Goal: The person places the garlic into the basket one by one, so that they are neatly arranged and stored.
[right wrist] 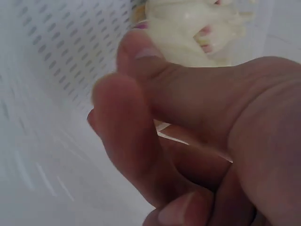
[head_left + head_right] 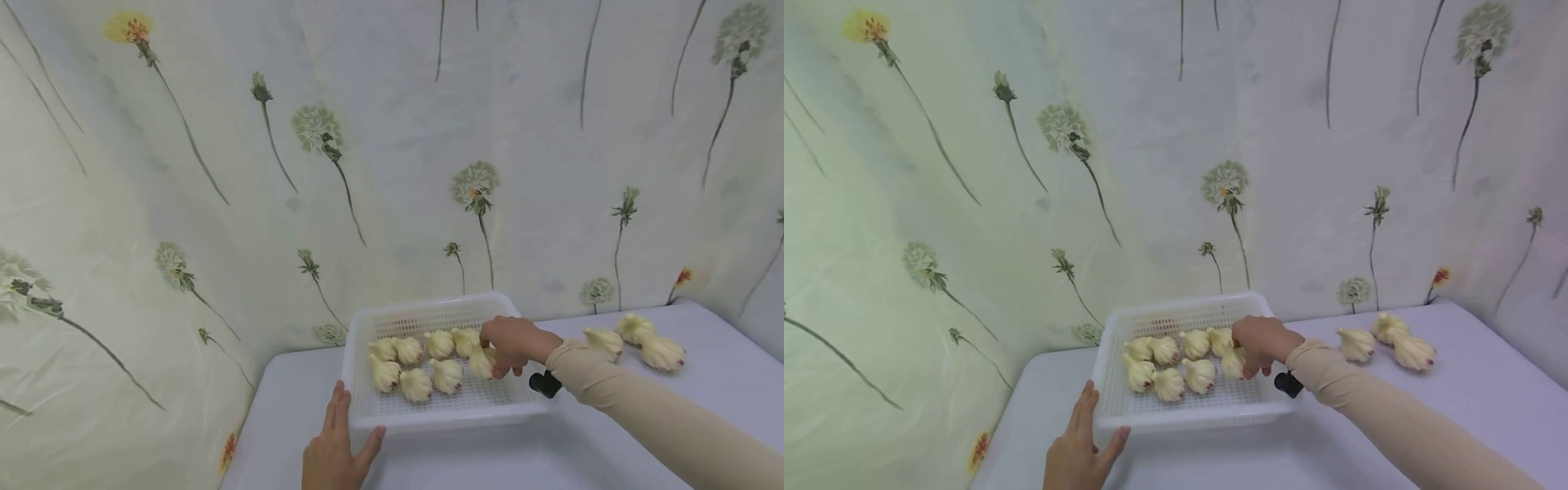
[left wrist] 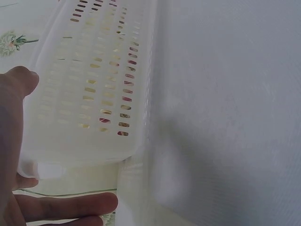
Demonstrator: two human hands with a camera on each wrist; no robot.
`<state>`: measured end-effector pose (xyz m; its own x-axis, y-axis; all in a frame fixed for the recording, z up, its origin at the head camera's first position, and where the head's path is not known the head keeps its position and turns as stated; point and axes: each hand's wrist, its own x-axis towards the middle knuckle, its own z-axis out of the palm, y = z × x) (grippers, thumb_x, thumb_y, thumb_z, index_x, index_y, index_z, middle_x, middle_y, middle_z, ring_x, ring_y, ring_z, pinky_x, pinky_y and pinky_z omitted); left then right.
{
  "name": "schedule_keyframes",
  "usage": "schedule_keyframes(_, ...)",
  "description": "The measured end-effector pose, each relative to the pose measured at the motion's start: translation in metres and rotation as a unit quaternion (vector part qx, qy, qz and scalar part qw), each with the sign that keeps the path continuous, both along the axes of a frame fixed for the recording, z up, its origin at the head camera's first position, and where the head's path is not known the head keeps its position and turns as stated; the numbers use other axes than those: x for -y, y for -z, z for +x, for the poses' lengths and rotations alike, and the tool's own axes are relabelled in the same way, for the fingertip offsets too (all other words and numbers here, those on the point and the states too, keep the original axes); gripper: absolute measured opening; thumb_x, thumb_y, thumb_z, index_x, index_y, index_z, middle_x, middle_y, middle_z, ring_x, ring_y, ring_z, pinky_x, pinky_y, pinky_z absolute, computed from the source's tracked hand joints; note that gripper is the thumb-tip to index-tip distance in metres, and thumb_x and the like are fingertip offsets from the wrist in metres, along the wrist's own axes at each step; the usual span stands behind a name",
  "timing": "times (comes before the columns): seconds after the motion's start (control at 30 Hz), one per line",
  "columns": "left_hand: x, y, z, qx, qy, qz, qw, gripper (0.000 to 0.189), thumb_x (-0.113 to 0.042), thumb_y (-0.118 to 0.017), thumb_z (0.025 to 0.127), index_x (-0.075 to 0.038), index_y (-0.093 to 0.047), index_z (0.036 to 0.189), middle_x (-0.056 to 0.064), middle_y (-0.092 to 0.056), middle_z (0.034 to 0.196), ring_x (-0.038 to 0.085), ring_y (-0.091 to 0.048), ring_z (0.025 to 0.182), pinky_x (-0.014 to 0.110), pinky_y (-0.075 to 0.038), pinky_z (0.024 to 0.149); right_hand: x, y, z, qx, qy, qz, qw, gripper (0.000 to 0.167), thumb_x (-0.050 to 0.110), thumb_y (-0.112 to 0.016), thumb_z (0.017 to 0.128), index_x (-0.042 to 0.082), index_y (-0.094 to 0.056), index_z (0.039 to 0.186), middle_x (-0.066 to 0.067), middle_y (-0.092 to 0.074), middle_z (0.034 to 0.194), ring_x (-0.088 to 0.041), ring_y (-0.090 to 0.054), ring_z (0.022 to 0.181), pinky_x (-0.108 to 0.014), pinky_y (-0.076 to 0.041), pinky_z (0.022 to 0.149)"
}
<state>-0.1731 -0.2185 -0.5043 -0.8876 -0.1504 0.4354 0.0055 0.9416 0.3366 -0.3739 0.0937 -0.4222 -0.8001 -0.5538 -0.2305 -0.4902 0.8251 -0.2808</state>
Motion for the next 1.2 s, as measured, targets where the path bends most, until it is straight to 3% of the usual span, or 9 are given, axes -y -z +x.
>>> schedule_keyframes(0.07,-0.001,0.0,0.0,0.001,0.0,-0.001,1.0,0.083,-0.064,-0.071,0.094,-0.002,-0.056,0.147,0.012,-0.052,0.162,0.0,-0.028,0.042,0.021,-0.032,0.043,0.002,0.003,-0.002,-0.012,0.003,0.013,0.9998,0.05,0.025,-0.101,0.071,0.005,-0.074,0.107,-0.01,-0.073,0.098,-0.014,-0.067,0.049,-0.036,-0.054,0.062)
schedule_keyframes(0.2,-0.001,0.002,-0.001,-0.009,0.0,-0.003,0.9999,0.082,-0.062,-0.073,0.093,-0.002,-0.056,0.147,0.011,-0.052,0.162,0.001,-0.028,0.042,0.021,-0.032,0.043,0.006,0.009,-0.005,-0.05,-0.005,0.03,0.9983,0.047,0.032,-0.105,0.063,0.012,-0.067,0.082,-0.001,-0.068,0.067,-0.012,-0.063,0.046,-0.035,-0.053,0.059)
schedule_keyframes(0.27,0.0,0.003,-0.001,-0.013,0.002,-0.001,0.9999,0.082,-0.061,-0.073,0.093,-0.003,-0.056,0.147,0.011,-0.052,0.162,0.001,-0.028,0.042,0.021,-0.032,0.044,0.01,0.012,-0.005,-0.057,-0.009,0.032,0.9978,0.049,0.032,-0.105,0.063,0.013,-0.062,0.076,0.001,-0.064,0.055,-0.012,-0.062,0.044,-0.034,-0.051,0.057)
schedule_keyframes(0.47,0.0,0.004,0.0,-0.005,-0.002,0.0,1.0,0.083,-0.065,-0.071,0.093,-0.003,-0.056,0.147,0.011,-0.052,0.162,0.002,-0.028,0.042,0.022,-0.032,0.043,0.015,0.024,-0.003,-0.071,-0.013,0.05,0.9961,0.047,0.034,-0.105,0.062,0.016,-0.061,0.062,0.01,-0.051,0.039,-0.009,-0.057,0.041,-0.031,-0.045,0.051)
schedule_keyframes(0.57,0.001,0.003,0.0,-0.005,-0.001,0.001,1.0,0.083,-0.064,-0.071,0.093,-0.004,-0.056,0.147,0.01,-0.052,0.162,0.002,-0.027,0.042,0.022,-0.032,0.043,0.017,0.028,-0.002,-0.078,-0.002,0.048,0.9959,0.05,0.035,-0.105,0.062,0.016,-0.059,0.063,0.01,-0.048,0.039,-0.01,-0.056,0.041,-0.031,-0.042,0.051)
schedule_keyframes(0.77,0.002,0.001,0.0,-0.01,0.007,0.0,0.9999,0.082,-0.064,-0.071,0.094,-0.004,-0.055,0.147,0.011,-0.051,0.162,0.001,-0.027,0.043,0.022,-0.031,0.043,0.02,0.027,-0.001,-0.073,0.033,0.041,0.9959,0.055,0.035,-0.105,0.06,0.012,-0.059,0.08,0.002,-0.058,0.047,-0.014,-0.059,0.045,-0.031,-0.042,0.052)
schedule_keyframes(0.87,0.001,0.001,-0.001,-0.009,0.006,-0.004,0.9999,0.083,-0.065,-0.071,0.094,-0.004,-0.055,0.147,0.011,-0.051,0.162,0.001,-0.029,0.044,0.022,-0.032,0.043,0.018,0.024,0.001,-0.073,0.038,0.038,0.9959,0.055,0.037,-0.106,0.059,0.012,-0.061,0.08,0.001,-0.06,0.051,-0.015,-0.06,0.047,-0.032,-0.044,0.053)
schedule_keyframes(1.1,0.0,0.002,-0.001,-0.013,0.005,-0.008,0.9999,0.083,-0.065,-0.071,0.093,-0.004,-0.055,0.147,0.01,-0.052,0.162,0.001,-0.029,0.045,0.023,-0.032,0.044,0.008,0.0,0.004,-0.082,0.046,0.019,0.9954,0.056,0.044,-0.105,0.059,0.011,-0.064,0.078,0.0,-0.062,0.061,-0.014,-0.061,0.049,-0.031,-0.046,0.051)
schedule_keyframes(1.2,0.002,0.003,-0.001,-0.02,0.002,-0.009,0.9998,0.083,-0.064,-0.072,0.093,-0.004,-0.055,0.148,0.009,-0.052,0.162,0.001,-0.027,0.044,0.022,-0.032,0.044,0.0,-0.015,0.004,-0.09,0.05,0.013,0.9946,0.056,0.047,-0.102,0.063,0.008,-0.07,0.087,-0.002,-0.066,0.071,-0.016,-0.062,0.055,-0.032,-0.047,0.052)
